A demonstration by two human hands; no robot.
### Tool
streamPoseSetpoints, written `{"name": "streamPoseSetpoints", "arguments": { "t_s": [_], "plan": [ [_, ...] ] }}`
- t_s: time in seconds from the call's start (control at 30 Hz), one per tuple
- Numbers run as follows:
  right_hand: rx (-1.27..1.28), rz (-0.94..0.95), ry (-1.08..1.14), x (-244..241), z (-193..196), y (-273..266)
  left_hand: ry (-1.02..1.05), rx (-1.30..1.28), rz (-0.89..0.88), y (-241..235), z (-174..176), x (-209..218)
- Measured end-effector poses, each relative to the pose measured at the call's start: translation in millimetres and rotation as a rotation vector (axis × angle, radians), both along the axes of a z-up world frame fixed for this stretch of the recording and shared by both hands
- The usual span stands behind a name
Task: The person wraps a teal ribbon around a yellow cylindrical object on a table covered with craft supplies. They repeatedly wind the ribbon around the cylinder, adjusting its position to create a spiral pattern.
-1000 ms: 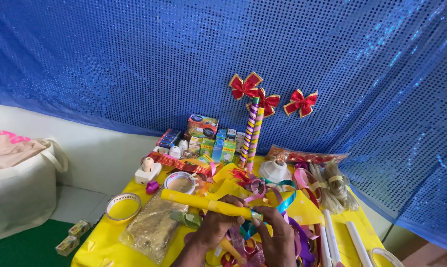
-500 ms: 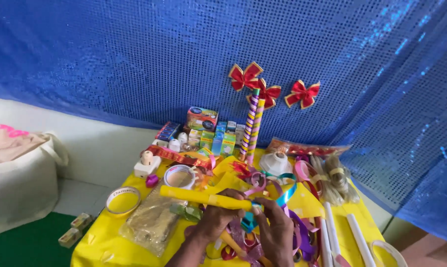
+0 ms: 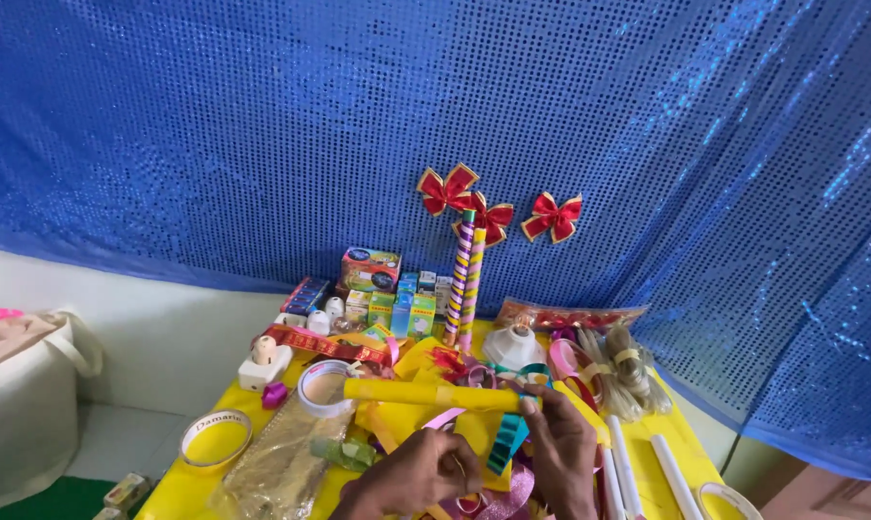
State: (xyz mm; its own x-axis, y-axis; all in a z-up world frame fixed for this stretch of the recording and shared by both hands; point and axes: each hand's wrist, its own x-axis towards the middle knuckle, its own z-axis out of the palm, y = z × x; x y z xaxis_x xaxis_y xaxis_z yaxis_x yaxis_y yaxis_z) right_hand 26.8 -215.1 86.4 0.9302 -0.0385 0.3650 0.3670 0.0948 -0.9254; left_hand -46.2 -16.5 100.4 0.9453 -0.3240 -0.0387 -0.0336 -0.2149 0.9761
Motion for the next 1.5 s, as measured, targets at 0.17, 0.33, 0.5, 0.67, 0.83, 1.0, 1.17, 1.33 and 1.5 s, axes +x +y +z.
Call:
{"name": "streamPoseSetpoints", "arguments": {
  "t_s": [0.17, 0.33, 0.5, 0.67, 0.83, 1.0, 1.17, 1.33, 1.5],
  "plan": [
    [-0.082, -0.057, -0.129, -3, 7, -7, 0.006, 0.167, 0.095, -21, 66, -38],
    [-0.021, 0.095, -0.100, -19, 23, -3, -0.745, 0.396, 0.233, -26, 55, -6],
    [-0.087, 0.102, -0.163, -16, 22, -9, -0.750, 0.482, 0.193, -31, 57, 4],
    [-0.099, 0.167, -0.201, -17, 24, -10, -0.725, 0.524, 0.169, -29, 55, 8],
    [-0.056, 0.193, -0.054, -15, 31, -9, -0.717, 0.453, 0.216, -33, 62, 7],
    [-0.343, 0.069, -0.049, -9, 20, -12, -0.641, 0.310, 0.404, -32, 57, 23],
    [-0.532, -0.214, -0.032, -15, 18, -6, -0.530, 0.153, 0.554, -25, 38, 42],
    [-0.542, -0.055, -0.060, -40, 1, 10, -0.418, -0.070, 0.641, -22, 39, 39],
    [-0.642, 0.004, 0.079, -51, -15, 39, -0.428, -0.157, 0.682, -24, 38, 31]
  ]
}}
